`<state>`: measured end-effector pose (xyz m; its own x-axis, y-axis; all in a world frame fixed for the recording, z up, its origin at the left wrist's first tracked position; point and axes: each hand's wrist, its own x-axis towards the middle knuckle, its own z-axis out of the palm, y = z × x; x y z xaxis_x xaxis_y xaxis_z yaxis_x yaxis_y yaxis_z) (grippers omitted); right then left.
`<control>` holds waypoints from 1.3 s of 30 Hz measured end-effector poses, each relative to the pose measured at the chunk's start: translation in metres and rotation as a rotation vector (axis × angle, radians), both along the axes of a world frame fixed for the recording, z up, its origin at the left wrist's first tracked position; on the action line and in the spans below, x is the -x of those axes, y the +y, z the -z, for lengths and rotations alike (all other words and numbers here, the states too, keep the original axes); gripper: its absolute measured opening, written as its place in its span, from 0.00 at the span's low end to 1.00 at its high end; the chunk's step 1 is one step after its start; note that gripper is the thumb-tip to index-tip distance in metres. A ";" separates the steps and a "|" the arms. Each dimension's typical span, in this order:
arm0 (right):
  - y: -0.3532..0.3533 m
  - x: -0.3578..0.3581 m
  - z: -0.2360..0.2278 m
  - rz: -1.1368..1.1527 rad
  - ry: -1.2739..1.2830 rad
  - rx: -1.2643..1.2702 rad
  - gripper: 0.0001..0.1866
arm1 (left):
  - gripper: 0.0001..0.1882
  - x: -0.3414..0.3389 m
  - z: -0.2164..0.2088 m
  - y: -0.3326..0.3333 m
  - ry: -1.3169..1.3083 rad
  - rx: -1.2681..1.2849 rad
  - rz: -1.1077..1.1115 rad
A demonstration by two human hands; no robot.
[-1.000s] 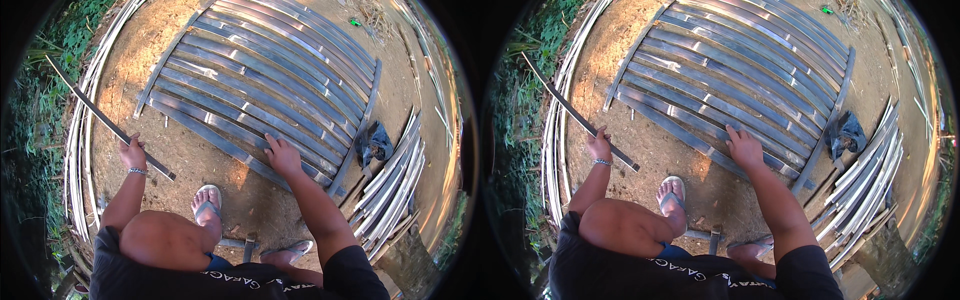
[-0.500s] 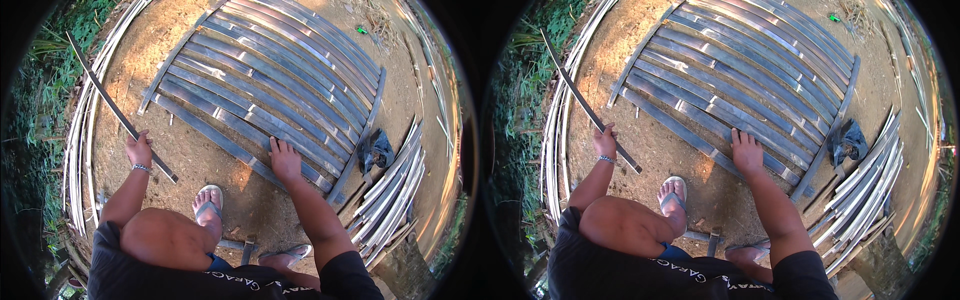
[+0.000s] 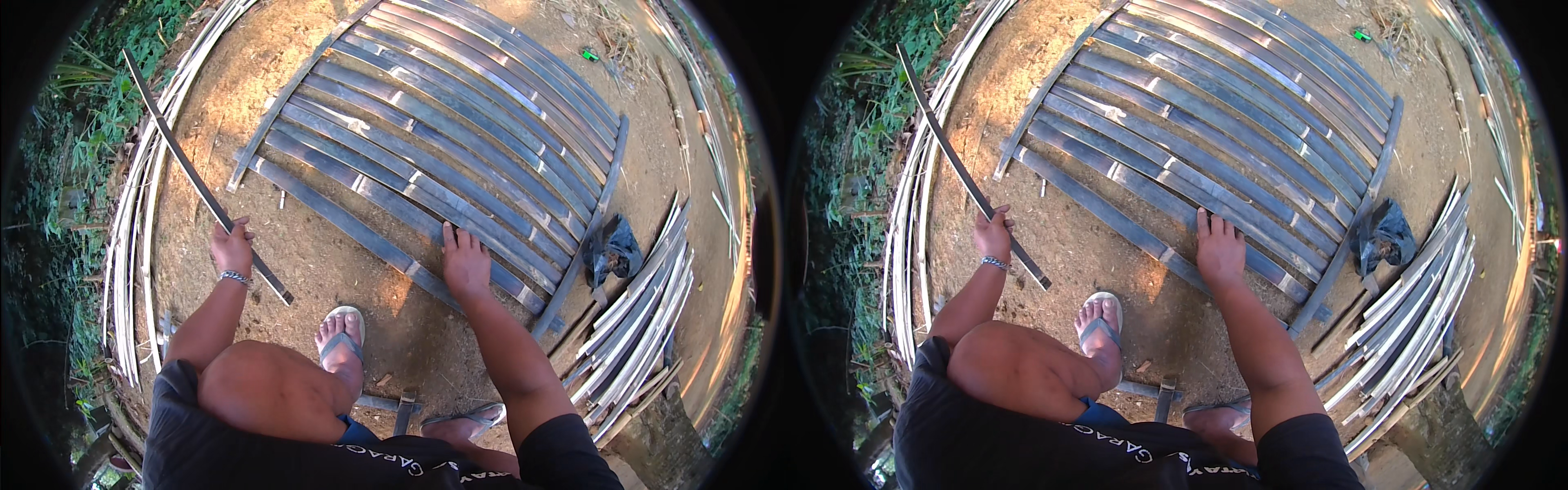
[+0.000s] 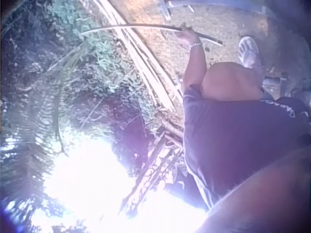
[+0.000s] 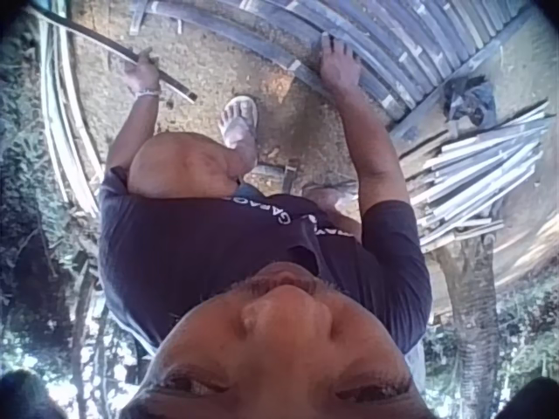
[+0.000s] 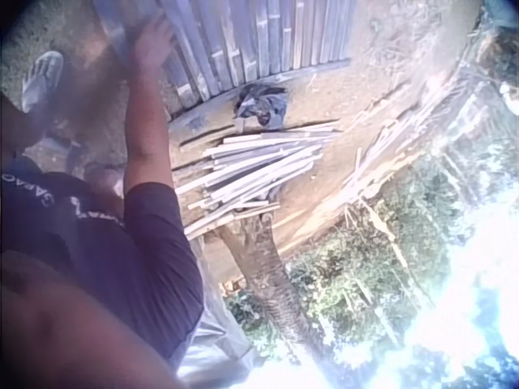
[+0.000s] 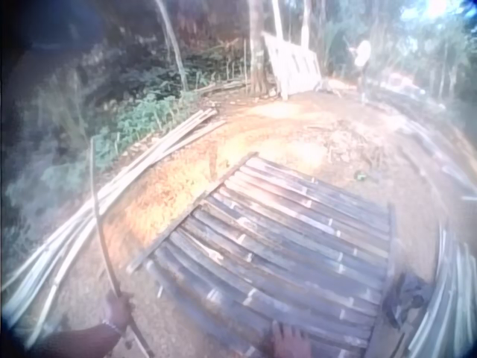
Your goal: The person is assembling a bamboo structure by placing bamboo strips into a frame and securing them using a hammer.
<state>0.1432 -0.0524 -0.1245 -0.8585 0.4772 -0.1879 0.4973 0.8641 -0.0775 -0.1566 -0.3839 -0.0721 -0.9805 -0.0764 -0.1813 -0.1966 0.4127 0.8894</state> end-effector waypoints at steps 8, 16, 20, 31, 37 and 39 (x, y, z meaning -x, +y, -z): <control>0.008 0.010 0.002 0.012 0.003 -0.050 0.30 | 0.16 -0.001 -0.001 0.002 -0.007 -0.063 -0.010; 0.001 0.014 -0.013 -0.060 -0.072 0.118 0.31 | 0.25 0.015 0.031 -0.024 -0.049 -0.107 -0.005; 0.000 0.015 -0.018 -0.063 -0.041 0.178 0.31 | 0.29 0.018 0.030 -0.030 -0.057 -0.050 0.023; 0.001 0.008 -0.023 -0.101 -0.023 0.207 0.30 | 0.25 0.014 0.025 -0.021 -0.027 0.044 0.027; 0.004 0.004 -0.020 -0.049 -0.042 0.179 0.35 | 0.21 -0.004 0.008 0.020 -0.059 0.015 0.060; 0.000 0.008 -0.017 -0.083 -0.003 0.178 0.32 | 0.25 0.001 0.007 0.007 -0.051 0.009 0.074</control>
